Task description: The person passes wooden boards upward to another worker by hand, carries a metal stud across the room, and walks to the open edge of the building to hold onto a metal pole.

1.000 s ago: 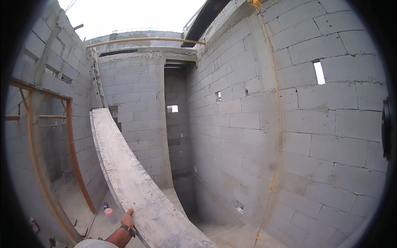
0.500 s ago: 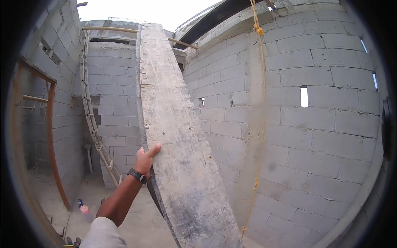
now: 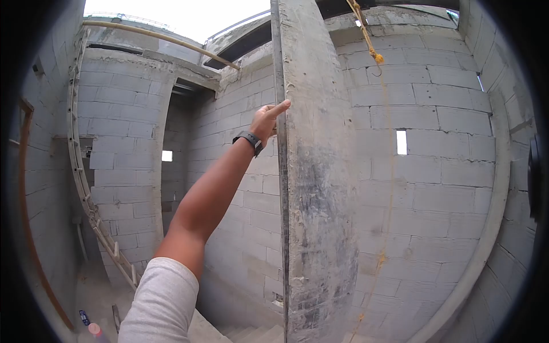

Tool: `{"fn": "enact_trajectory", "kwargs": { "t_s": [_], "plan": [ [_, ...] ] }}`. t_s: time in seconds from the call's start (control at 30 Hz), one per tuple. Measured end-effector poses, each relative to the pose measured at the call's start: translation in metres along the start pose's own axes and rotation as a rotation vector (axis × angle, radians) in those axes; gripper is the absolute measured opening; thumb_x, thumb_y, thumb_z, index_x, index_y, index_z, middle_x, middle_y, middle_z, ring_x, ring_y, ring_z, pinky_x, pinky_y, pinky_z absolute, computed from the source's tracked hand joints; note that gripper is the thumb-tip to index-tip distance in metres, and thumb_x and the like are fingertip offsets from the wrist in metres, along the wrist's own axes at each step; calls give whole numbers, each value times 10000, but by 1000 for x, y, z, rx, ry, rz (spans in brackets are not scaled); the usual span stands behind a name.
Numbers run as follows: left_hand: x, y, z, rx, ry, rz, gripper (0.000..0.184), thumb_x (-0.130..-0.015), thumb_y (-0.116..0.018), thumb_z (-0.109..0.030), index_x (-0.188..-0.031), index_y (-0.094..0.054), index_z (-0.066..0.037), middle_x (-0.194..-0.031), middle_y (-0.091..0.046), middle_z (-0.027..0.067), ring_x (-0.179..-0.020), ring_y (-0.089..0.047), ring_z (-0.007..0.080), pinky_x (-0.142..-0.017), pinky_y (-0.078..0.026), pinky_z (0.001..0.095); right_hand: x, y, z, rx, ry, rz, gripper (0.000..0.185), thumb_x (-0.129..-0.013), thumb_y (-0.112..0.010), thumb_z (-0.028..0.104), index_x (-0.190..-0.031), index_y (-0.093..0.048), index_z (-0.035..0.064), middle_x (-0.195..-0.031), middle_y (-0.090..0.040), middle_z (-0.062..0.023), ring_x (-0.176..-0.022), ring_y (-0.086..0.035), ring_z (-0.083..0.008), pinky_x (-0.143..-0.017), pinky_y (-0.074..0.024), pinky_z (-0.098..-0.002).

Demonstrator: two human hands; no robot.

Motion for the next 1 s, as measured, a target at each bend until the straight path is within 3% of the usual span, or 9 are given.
{"fn": "enact_trajectory", "kwargs": {
  "t_s": [0.17, 0.23, 0.47, 0.6, 0.7, 0.73, 0.8, 0.9, 1.0],
  "plan": [
    [49, -19, 98, -52, 188, 207, 1004, -787, -627, -628, -1450, -198, -7, -1390, -370, 292, -1173, -546, 355, -983, -449, 443, -138, -122, 2, -393, 20, 219, 717, -875, -631, 445, -1392, -385, 12, -1348, -481, -129, -1201, -485, -301, -1009, -394, -444],
    [79, -26, 133, -149, 155, 259, 995, -799, -627, -615, -1458, -189, -12, -1393, -379, 278, -1181, -544, 349, -973, -458, 446, -109, -195, 46, -147, 35, 31, 848, -850, -580, 592, -1441, -317, 45, -1439, -387, -101, -1279, -407, -291, -1058, -335, -434],
    [208, 7, 238, -150, 192, 307, 810, -891, -584, -508, -1440, -252, -14, -1416, -371, 246, -1171, -561, 295, -951, -479, 398, -213, -322, 84, -51, 31, 274, 741, -908, -526, 536, -1427, -334, 44, -1455, -384, -89, -1289, -406, -282, -1060, -334, -434],
    [363, 83, 364, -277, 580, 9, 748, -888, -562, -541, -1365, -390, 9, -1346, -466, 238, -1160, -567, 292, -946, -468, 380, -272, -355, 80, -79, -55, 242, 543, -916, -534, 492, -1297, -487, 107, -1266, -542, -70, -1073, -533, -247, -846, -482, -408],
    [580, 137, 462, -531, 1201, -276, 791, -851, -506, -653, -1292, -490, 4, -1251, -548, 252, -1164, -549, 344, -969, -433, 417, -373, -364, 79, -159, -572, 917, 443, -894, -536, 440, -1119, -611, 66, -1021, -586, -71, -910, -504, -236, -675, -439, -366],
    [669, 148, 471, -537, 1398, -286, 874, -819, -502, -683, -1278, -482, 62, -1241, -544, 292, -1171, -530, 386, -961, -425, 449, -445, -369, 90, -203, -519, 860, 516, -896, -508, 499, -1163, -589, 65, -1098, -583, -96, -976, -522, -279, -731, -460, -438],
    [847, 157, 437, -582, 1785, -395, 819, -841, -491, -654, -1263, -494, 48, -1244, -555, 270, -1151, -553, 378, -944, -445, 454, -474, -371, 86, -291, -310, 569, 668, -950, -414, 526, -1259, -523, -56, -1172, -593, -244, -1097, -545, -386, -966, -425, -469],
    [991, 137, 274, -493, 2342, -764, 623, -868, -493, -554, -1120, -654, -7, -1152, -636, 214, -1044, -630, 344, -878, -486, 449, -361, -404, 37, -38, 1, 280, 570, -968, -460, 418, -1310, -484, -37, -1199, -582, -200, -1104, -533, -341, -967, -429, -451],
    [1136, 110, 179, -300, 2523, -1325, 562, -839, -533, -462, -1146, -635, -2, -1109, -659, 192, -997, -655, 314, -847, -508, 423, -368, -438, 4, -58, 48, 233, 564, -944, -468, 460, -1272, -514, 3, -1190, -581, -168, -1092, -529, -337, -908, -438, -481]
  ]
}}
Point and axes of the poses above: each hand's wrist, its own x-axis away from the middle knuckle, its own y-axis out of the back of the hand, z = x × y, the point moved 6 cm from there along -x, towards the middle knuckle
